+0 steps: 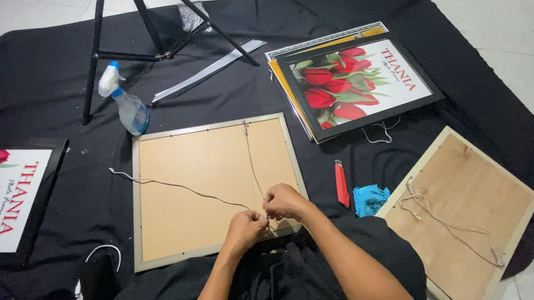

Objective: Disassembling a picture frame by removing the hanging wire and backboard, followed by cleaning the glass surface with a cloth.

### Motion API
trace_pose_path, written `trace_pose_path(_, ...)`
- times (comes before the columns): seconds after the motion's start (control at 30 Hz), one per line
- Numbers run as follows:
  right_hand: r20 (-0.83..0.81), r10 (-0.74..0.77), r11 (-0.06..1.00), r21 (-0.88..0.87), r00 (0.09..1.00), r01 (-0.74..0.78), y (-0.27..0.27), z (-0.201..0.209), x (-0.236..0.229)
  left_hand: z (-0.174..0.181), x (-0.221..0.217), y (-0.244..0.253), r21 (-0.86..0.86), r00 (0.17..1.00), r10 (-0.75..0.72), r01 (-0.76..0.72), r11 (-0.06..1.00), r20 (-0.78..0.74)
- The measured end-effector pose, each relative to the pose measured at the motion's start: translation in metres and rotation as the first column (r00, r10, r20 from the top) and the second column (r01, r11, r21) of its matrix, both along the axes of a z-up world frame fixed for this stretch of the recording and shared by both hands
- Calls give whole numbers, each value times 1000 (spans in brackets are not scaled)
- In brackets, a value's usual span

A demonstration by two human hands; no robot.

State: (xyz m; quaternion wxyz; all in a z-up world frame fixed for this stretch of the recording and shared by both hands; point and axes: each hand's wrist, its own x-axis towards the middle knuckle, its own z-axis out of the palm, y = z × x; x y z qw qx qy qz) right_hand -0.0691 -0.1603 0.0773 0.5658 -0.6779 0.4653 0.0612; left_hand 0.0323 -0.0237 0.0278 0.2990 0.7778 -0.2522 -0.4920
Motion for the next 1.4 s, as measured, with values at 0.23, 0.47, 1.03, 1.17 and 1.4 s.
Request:
trace_pose_path(0.23,1,69,998,3,998,-69,5,14,1,2,-5,-7,15,980,140,-139,990,-144)
trace_pose_path(0.47,20,80,996,40,997,-81,6,20,2,15,-8,-8,-40,836,354,-407,913,-419)
trace_pose_path(1.03,45,4,999,48,999,-6,1,-4,2,-3,14,-5,-103,923,281,-316,943,-263)
trace_pose_path(1.17,33,13,1000,4,999,-13,-4,-11,0,-11,-1,-6,-95,964,152,-176,980,-217)
trace_pose_path(1.4,-63,52,997,-60,997,-56,-4,-11,1,-7,14,-6,-12,999,24,-24,1000,32)
